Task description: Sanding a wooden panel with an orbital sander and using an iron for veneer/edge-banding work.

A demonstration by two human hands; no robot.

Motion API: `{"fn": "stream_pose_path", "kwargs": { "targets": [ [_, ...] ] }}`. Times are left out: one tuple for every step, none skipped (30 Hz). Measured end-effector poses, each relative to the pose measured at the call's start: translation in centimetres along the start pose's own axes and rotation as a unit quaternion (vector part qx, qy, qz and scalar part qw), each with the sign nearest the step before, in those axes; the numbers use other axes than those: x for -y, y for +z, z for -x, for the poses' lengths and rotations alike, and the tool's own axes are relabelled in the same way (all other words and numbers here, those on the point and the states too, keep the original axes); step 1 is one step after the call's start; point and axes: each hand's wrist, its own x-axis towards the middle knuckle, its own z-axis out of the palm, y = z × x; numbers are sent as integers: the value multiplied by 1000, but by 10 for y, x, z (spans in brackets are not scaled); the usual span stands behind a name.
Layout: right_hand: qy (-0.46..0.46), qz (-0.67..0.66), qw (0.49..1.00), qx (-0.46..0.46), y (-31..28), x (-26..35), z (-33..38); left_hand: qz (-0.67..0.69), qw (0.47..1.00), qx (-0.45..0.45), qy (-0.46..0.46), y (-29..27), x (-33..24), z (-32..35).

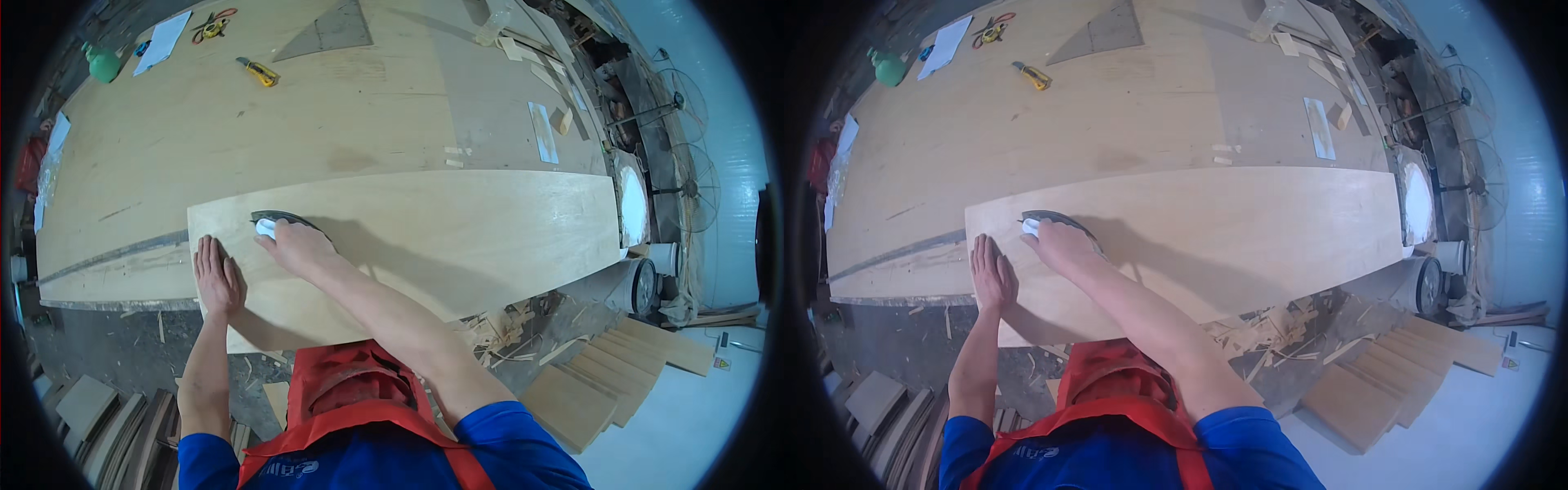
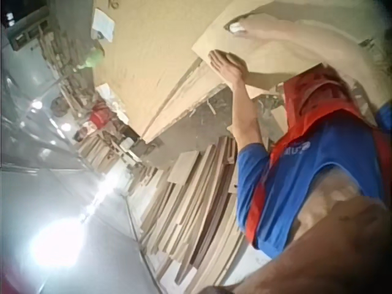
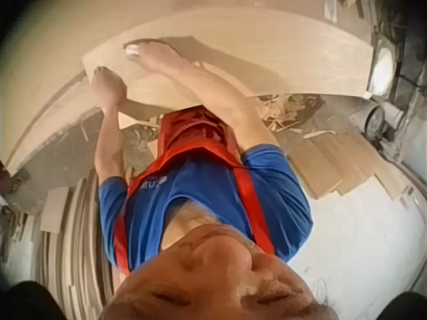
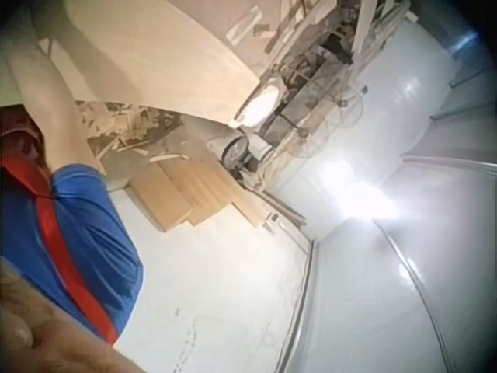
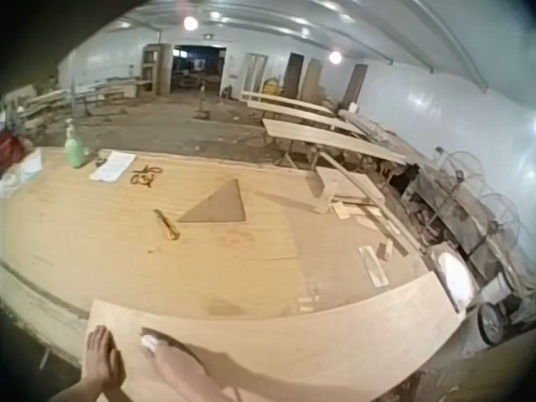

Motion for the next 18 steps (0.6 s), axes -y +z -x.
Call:
{"fn": "stream_pose_path", "kwargs": {
  "targets": [
    [2, -1, 1000, 1, -14, -6, -4, -5, 1000, 6, -3, -2, 0, 1],
    [5, -2, 1000, 3, -30, -15, -9, -9, 1000, 13, -7, -2, 1, 2],
    [8, -2, 1000, 6, -46, -25, -14, -13, 1000, 20, -11, 0, 1, 2],
    [47, 4, 998, -29, -68, -50, -17, -14, 1000, 23, -14, -1, -3, 1],
    [83, 10, 995, -62, -90, -83, -22, -20, 999, 23, -12, -4, -3, 2],
    [122, -3, 985, -119, -118, -125, -23, -21, 1000, 22, -6, -5, -6, -2],
    [58, 87, 975, -197, -144, -183, -31, -23, 1000, 20, -1, -7, -7, -4],
    [146, 20, 963, -224, -180, -210, -33, -35, 999, 24, -13, -12, 0, 2],
    [201, 63, 948, -237, -220, -247, -34, -33, 999, 17, -10, -14, 1, 0],
    [216, 91, 917, -323, -245, -263, -34, -39, 999, 13, -13, -19, 6, 4],
    [287, 77, 922, -249, -303, -311, -26, -25, 1000, 5, -5, -14, -1, 0],
    [214, 334, 906, -148, -351, -360, -9, -15, 1000, 4, -5, -8, -7, -4],
    [280, 247, 910, -180, -393, -405, 16, 14, 1000, 8, 3, 3, -16, -13],
    [329, 146, 911, -201, -402, -407, 14, 24, 1000, 14, 4, 2, -16, -15],
    [326, 150, 912, -200, -397, -409, 6, 37, 999, 19, 6, 3, -16, -17],
    [280, 142, 931, -186, -369, -387, -18, 20, 1000, 19, -7, -7, -7, -11],
    [237, 138, 945, -177, -346, -361, -30, 16, 1000, 18, -19, -13, 0, -5],
    [195, 135, 957, -169, -323, -332, -43, 13, 999, 17, -30, -17, 6, 0]
  ]
}}
